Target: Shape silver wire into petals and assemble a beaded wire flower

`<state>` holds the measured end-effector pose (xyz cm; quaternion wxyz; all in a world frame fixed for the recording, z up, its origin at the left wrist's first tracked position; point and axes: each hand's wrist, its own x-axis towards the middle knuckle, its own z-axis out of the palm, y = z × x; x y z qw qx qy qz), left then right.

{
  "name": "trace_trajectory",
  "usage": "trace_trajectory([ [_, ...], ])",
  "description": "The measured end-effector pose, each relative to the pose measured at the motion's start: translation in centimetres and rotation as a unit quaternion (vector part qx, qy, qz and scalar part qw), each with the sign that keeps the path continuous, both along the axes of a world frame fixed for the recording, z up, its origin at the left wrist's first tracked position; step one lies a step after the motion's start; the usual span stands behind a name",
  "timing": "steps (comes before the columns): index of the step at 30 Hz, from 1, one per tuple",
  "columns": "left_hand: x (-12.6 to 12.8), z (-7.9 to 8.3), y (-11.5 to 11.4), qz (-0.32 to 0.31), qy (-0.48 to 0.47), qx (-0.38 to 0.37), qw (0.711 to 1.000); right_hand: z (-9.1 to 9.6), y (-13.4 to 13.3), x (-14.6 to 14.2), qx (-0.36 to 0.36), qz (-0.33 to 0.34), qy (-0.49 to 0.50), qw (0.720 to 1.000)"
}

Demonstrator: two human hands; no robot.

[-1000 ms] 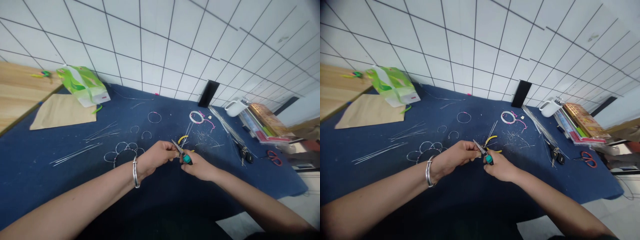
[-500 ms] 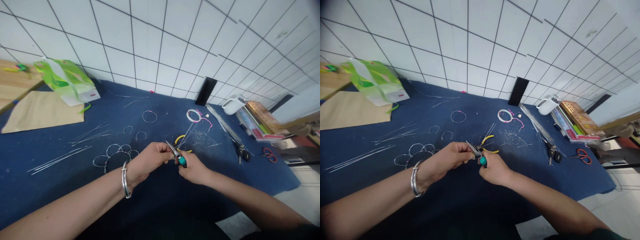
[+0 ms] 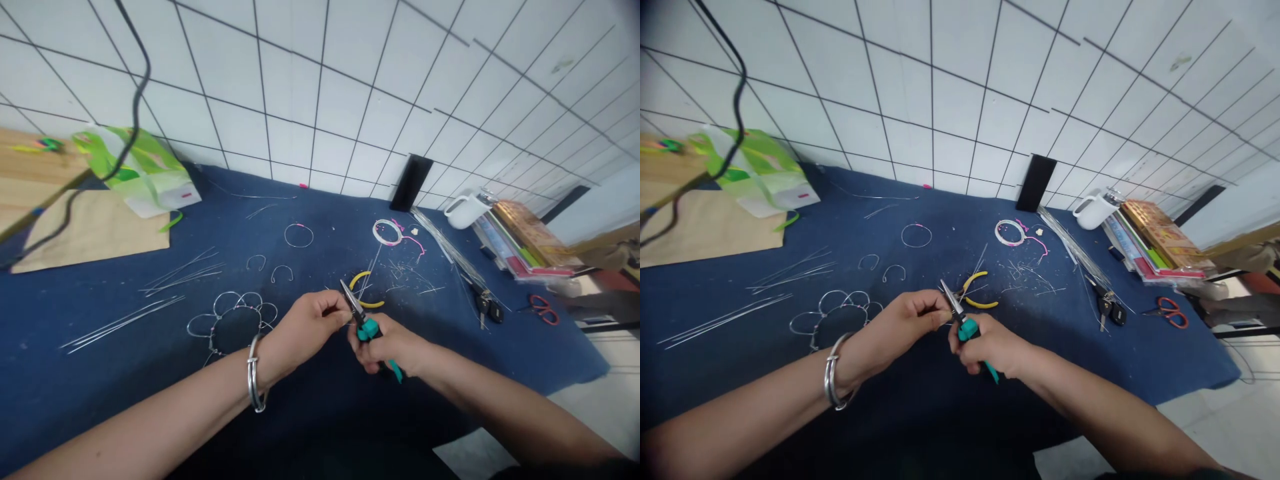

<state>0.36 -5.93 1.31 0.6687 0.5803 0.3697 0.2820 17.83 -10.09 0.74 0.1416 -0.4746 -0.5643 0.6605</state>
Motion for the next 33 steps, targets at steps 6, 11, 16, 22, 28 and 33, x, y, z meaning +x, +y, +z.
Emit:
trace_trajectory([
  [6,0.1,0.6,-0.4,0.024,0.005,-0.07,0.997,0.8,0.8,0.1,0.206,-0.011,-0.203,0.957],
  [11,0.1,0.5,-0.5,0.025,0.01,-0.071,0.997,1.1,1.2,0.3,0.158,-0.018,-0.189,0.969],
  [16,-0.2,-0.3,0.2,0.015,0.015,0.094,0.995,0.6,1.1,0.2,-0.169,-0.049,0.135,0.975],
  [22,-1.0,0.0,0.5,-0.041,0.119,0.347,0.929,0.5,0.9,0.6,-0.255,-0.052,0.293,0.92],
  [28,-0.8,0.1,1.0,-0.024,0.042,0.084,0.995,1.5,1.2,1.5,-0.186,-0.146,0.266,0.935],
  [33,-1.2,-0.2,1.7,-0.022,-0.068,-0.134,0.988,1.0,1.1,1.9,-0.206,-0.122,0.234,0.942],
])
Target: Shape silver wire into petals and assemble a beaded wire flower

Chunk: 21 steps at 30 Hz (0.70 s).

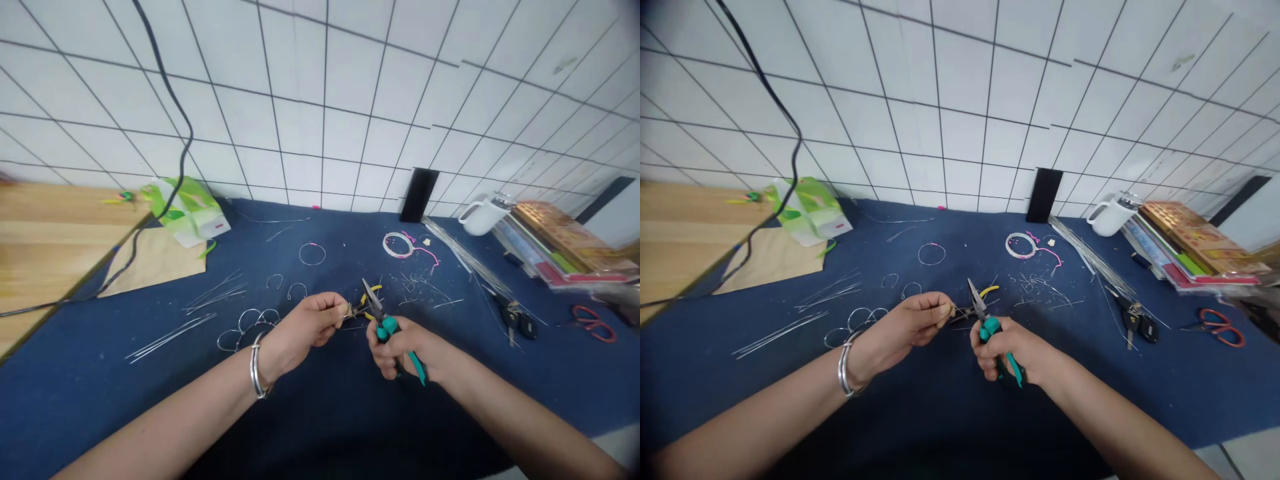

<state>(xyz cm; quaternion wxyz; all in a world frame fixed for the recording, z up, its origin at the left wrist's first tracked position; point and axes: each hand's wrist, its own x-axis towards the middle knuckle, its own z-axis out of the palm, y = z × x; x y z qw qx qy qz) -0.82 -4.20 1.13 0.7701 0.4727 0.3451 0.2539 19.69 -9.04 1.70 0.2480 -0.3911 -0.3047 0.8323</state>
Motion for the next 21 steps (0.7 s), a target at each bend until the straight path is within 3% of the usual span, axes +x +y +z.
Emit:
trace_trajectory([
  [5,-0.8,0.5,1.1,0.024,-0.02,-0.009,0.999,-1.7,-0.3,-0.3,-0.002,0.017,-0.01,1.0],
  [11,-2.3,0.9,2.8,0.03,0.075,0.079,0.994,-2.2,-0.3,0.0,0.003,0.02,0.001,1.0],
  [14,-3.3,1.5,3.8,0.057,0.187,0.178,0.964,-1.9,-0.4,0.3,0.042,0.054,-0.036,0.997],
  [17,-4.9,2.4,4.6,0.073,0.283,0.293,0.911,-1.0,-0.6,0.5,0.078,0.114,-0.111,0.984],
  [21,-8.2,2.4,4.7,0.064,0.351,0.318,0.878,1.0,-0.9,0.4,0.168,0.19,-0.258,0.932],
])
